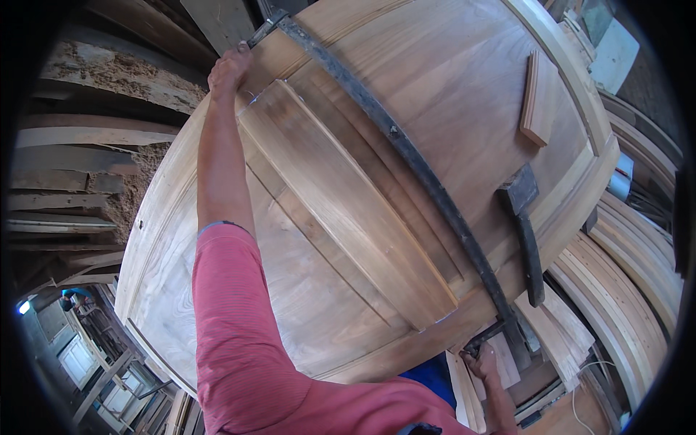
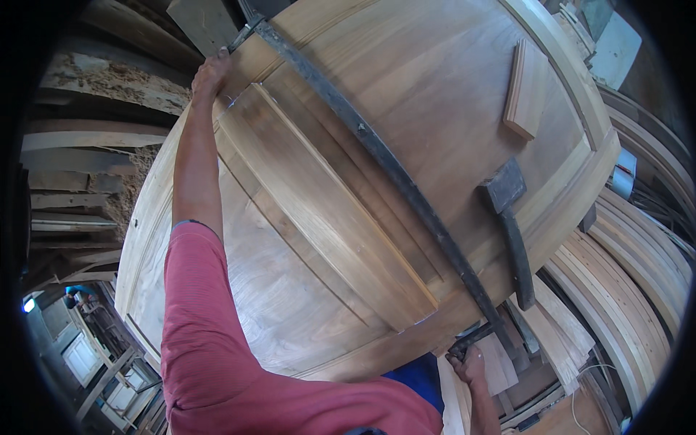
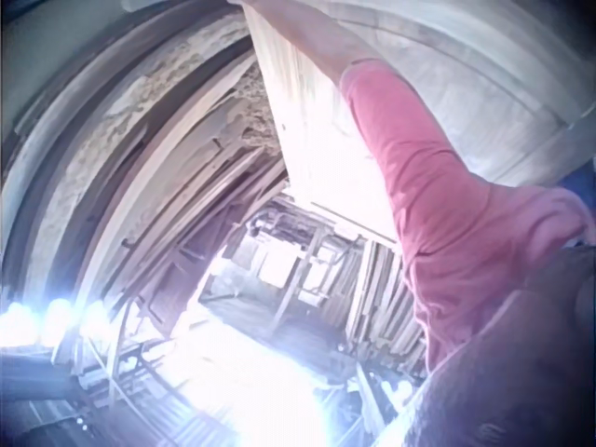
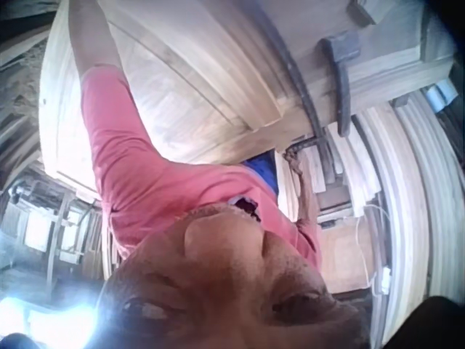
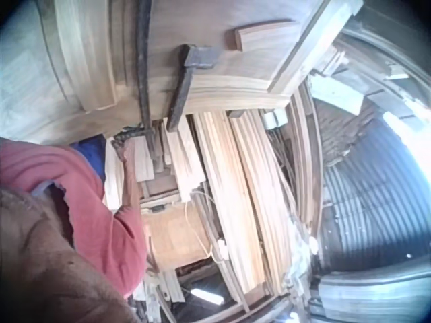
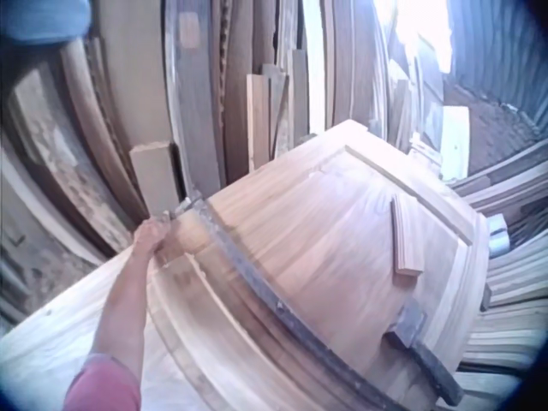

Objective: The person assembles a wooden door by applying a bar clamp across the frame, tapping the joints together using a hammer and a wooden block, and adjusting the positioning of the clamp.

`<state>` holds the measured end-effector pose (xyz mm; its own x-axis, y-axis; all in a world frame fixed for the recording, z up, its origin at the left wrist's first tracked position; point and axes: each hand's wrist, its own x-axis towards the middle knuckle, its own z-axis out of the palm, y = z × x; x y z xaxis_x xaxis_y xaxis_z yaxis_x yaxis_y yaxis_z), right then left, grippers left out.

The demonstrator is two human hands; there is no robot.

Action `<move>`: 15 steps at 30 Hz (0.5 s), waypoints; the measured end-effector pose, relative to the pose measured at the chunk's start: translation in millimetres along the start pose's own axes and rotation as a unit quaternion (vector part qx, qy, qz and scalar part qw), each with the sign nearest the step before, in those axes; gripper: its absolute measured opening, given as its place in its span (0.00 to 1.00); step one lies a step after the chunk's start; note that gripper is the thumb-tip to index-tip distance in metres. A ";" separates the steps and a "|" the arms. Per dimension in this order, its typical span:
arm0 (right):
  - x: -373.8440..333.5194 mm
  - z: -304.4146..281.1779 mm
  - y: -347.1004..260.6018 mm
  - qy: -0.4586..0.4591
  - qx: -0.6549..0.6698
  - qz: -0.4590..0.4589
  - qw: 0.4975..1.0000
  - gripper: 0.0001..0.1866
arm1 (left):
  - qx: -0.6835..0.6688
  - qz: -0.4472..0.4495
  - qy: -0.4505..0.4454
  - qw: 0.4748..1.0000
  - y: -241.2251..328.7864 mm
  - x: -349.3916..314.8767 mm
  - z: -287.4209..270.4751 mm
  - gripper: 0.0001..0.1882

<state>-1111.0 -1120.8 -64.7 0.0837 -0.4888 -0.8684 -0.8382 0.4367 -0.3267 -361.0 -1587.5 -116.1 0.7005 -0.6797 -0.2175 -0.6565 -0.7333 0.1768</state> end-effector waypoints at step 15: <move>-18.1 15.0 -3.6 0.074 -0.074 0.031 0.994 0.24 | 0.005 0.033 -0.001 0.999 -8.5 4.5 17.0 0.38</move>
<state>-1101.4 -1102.2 -53.5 -0.0421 -0.5751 -0.8170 -0.9099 0.3598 -0.2064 -357.0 -1584.0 -134.9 0.6551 -0.7265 -0.2077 -0.7043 -0.6866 0.1803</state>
